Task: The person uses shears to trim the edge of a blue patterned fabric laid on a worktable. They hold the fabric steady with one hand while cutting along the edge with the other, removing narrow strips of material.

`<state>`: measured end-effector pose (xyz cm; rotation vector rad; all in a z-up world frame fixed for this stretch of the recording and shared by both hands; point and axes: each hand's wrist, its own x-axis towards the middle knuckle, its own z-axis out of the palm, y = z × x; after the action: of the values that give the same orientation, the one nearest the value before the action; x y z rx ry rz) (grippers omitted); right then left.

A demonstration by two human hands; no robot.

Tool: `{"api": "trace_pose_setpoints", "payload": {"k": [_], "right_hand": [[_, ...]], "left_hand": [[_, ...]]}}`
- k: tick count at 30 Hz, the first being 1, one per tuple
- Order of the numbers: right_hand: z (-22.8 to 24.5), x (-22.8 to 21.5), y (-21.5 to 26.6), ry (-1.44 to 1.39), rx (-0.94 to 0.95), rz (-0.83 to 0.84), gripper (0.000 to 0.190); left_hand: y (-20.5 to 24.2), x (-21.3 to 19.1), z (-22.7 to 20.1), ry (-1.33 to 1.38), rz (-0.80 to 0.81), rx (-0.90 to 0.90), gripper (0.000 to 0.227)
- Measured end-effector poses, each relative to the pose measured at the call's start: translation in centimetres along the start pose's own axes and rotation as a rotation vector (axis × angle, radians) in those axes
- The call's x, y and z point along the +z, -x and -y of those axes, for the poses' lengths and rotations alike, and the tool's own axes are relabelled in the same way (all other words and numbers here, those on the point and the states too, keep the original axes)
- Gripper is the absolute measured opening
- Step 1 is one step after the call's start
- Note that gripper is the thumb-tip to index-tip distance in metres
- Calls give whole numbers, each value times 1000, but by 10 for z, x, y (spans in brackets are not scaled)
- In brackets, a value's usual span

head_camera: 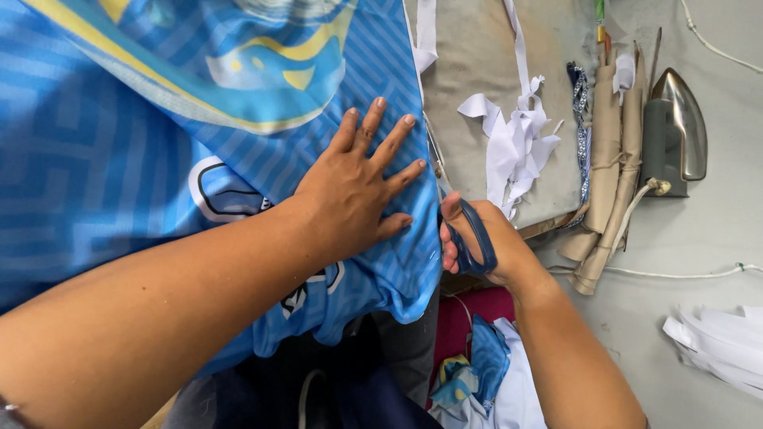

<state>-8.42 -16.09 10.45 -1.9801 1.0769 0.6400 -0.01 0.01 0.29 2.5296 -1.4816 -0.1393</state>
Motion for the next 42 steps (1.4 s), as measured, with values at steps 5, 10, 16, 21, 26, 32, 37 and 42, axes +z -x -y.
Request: {"api": "trace_pose_setpoints", "payload": {"k": [5, 10, 16, 21, 26, 32, 37, 42], "right_hand": [[-1, -6, -1, -5, -34, 84, 80], [5, -6, -1, 20, -51, 91, 79], [-4, -11, -10, -23, -24, 53, 79], [-12, -25, -7, -33, 24, -5, 80], [-16, -28, 20, 148, -20, -177, 45], [-28, -23, 17, 151, -88, -355, 7], [-27, -14, 29, 463, -34, -301, 48], [-27, -1, 28, 547, 7, -308, 59]], "left_hand": [[0, -1, 0, -4, 1, 3, 79], [0, -1, 1, -3, -15, 2, 79], [1, 2, 1, -7, -29, 3, 80], [1, 0, 1, -25, -25, 6, 80], [1, 1, 0, -27, -16, 4, 80], [0, 9, 1, -9, -75, 5, 81], [1, 13, 1, -18, -125, 7, 82], [3, 15, 2, -4, -159, 10, 81]]}}
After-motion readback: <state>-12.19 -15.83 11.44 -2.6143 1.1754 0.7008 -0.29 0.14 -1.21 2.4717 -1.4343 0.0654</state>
